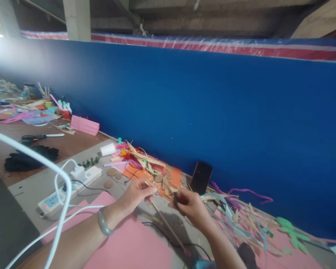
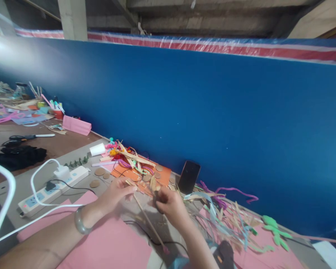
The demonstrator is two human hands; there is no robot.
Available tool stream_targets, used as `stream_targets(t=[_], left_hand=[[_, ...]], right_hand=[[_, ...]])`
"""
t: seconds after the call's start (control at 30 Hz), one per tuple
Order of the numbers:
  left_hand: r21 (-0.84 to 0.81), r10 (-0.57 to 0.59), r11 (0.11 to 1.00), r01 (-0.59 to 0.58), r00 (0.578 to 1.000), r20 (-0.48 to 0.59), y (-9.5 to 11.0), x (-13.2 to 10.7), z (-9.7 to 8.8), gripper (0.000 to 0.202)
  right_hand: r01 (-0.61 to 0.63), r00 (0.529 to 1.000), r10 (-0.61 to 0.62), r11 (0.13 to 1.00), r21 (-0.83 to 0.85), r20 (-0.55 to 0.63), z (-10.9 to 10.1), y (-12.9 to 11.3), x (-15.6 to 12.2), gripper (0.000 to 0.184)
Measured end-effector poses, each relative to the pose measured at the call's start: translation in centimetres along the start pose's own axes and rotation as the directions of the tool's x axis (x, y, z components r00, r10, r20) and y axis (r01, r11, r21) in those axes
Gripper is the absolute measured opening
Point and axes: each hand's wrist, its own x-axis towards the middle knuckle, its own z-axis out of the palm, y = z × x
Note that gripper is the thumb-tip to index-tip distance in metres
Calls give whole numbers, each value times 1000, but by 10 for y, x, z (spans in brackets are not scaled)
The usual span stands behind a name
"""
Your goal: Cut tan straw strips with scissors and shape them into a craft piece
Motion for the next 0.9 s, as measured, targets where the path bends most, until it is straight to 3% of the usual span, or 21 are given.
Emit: stream_targets(t=[0.03, 0.1, 0.17, 0.2, 0.27, 0.33, 0.4, 0.47, 0.57, 0.67, 0.8, 0.9], left_hand=[[-8, 1, 1000, -1, 1000, -5, -1, 0, 0, 23], [-35, -5, 999, 5, 1000, -12, -5, 1, -1, 22], [-55, -21, 998, 21, 1000, 0, -10, 1, -2, 21], [-60, -27, 998, 28, 1000, 10, -12, 1, -2, 20], [-68, -30, 997, 32, 999, 35, -14, 1, -2, 17], [-67, -22, 997, 25, 998, 50, -14, 1, -2, 12], [-50, -26, 998, 29, 998, 53, -11, 1, -1, 9], [-28, -48, 998, 49, 997, 61, -8, 0, 1, 9], [-17, -79, 997, 81, 990, 118, -6, -2, 3, 13], [7, -103, 995, 103, 979, 177, -6, -4, 5, 21], [43, -140, 990, 135, 975, 172, -6, -5, 5, 30], [73, -103, 993, 93, 982, 158, -9, -4, 4, 32]], right_hand=[[-10, 999, 19, 984, 178, -47, -1, -3, 0, 43], [12, 986, 72, 873, 488, -153, -3, -9, -1, 42], [41, 970, 116, 789, 612, -215, -3, -14, -3, 43], [34, 970, 118, 796, 604, -211, -3, -16, -4, 44], [1, 986, 76, 887, 461, -148, 0, -16, -5, 44], [9, 997, 4, 983, 183, -71, 4, -15, -7, 43], [47, 998, -48, 999, -25, -48, 9, -13, -7, 41], [47, 996, -48, 999, -18, -71, 15, -12, -6, 39], [4, 997, 7, 987, 158, -73, 22, -10, -5, 39], [20, 998, -9, 987, 161, -69, 26, -8, -4, 38], [91, 996, -92, 989, -120, -5, 19, -3, -3, 34], [142, 990, -121, 916, -376, 78, 9, 0, -3, 34]])
